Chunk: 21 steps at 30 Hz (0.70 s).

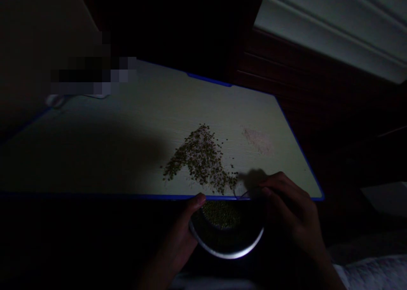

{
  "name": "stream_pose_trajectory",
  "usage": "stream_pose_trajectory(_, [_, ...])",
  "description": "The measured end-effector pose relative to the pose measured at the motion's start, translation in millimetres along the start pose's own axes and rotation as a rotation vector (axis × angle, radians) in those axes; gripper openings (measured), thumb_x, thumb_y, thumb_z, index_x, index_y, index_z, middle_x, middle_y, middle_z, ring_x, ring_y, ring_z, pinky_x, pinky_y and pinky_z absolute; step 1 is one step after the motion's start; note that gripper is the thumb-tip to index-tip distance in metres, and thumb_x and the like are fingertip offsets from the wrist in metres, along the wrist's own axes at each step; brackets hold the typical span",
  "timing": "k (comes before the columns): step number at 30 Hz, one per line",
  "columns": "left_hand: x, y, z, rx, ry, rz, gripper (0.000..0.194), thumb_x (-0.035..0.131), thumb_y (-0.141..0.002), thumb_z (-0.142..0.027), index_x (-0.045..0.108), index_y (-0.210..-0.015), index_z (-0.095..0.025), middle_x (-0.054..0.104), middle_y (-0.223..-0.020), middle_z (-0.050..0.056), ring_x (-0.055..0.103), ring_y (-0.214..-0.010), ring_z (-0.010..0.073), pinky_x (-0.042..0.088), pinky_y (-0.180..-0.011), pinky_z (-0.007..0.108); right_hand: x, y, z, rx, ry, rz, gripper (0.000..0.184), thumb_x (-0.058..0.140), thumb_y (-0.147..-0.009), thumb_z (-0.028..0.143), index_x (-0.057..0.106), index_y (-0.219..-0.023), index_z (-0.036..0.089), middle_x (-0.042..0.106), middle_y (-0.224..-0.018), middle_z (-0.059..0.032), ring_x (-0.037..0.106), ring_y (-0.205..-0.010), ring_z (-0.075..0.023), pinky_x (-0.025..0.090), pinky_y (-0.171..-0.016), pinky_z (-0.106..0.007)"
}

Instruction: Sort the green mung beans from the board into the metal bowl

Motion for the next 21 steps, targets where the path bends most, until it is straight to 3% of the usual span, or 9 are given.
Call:
stream_pose_trajectory(7, [2.5,4,-1,-0.017,0.006,-0.004,0.019,0.081,-0.08,-0.028,0.081,-0.092,-0.014,0.085,-0.089,0.007,0.078,-0.073,0.0229,0.061,-0.09,0.037,2,-6,-8,0.035,0.101,-0.072,0.018,0.057,-0.1,0.025,0.071,-0.112,0.028,0.073,-0.105,-0.0033,0.067,-0.097,-0.0201,0.051,-0.081,-0.038])
stream_pose_trajectory(14, [0.9,4,-2,0.017,0.009,-0.02,0.027,0.086,-0.076,-0.029,0.079,-0.098,-0.016,0.085,-0.094,0.007,0.079,-0.094,0.0262,0.06,-0.095,0.039,-13,-23,-20,0.017,0.176,-0.19,0.022,0.058,-0.098,0.026,0.07,-0.116,0.027,0.072,-0.107,-0.0056,0.066,-0.099,-0.0218,0.05,-0.082,-0.04])
stream_pose_trajectory(21, [-1.6,1,-2,0.016,0.011,-0.021,0.031,0.086,-0.076,-0.03,0.077,-0.101,-0.014,0.085,-0.095,0.009,0.078,-0.101,0.0286,0.059,-0.096,0.039,4,-45,-4,-0.074,0.063,-0.026,0.023,0.056,-0.098,0.022,0.072,-0.112,0.029,0.074,-0.106,-0.0034,0.066,-0.101,-0.0222,0.051,-0.084,-0.041])
Point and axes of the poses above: each hand's wrist, its own y-axis away from the middle knuckle, its own x-axis out of the palm, z = x × y, the point moved 6 cm from there along -y, towards the middle knuckle
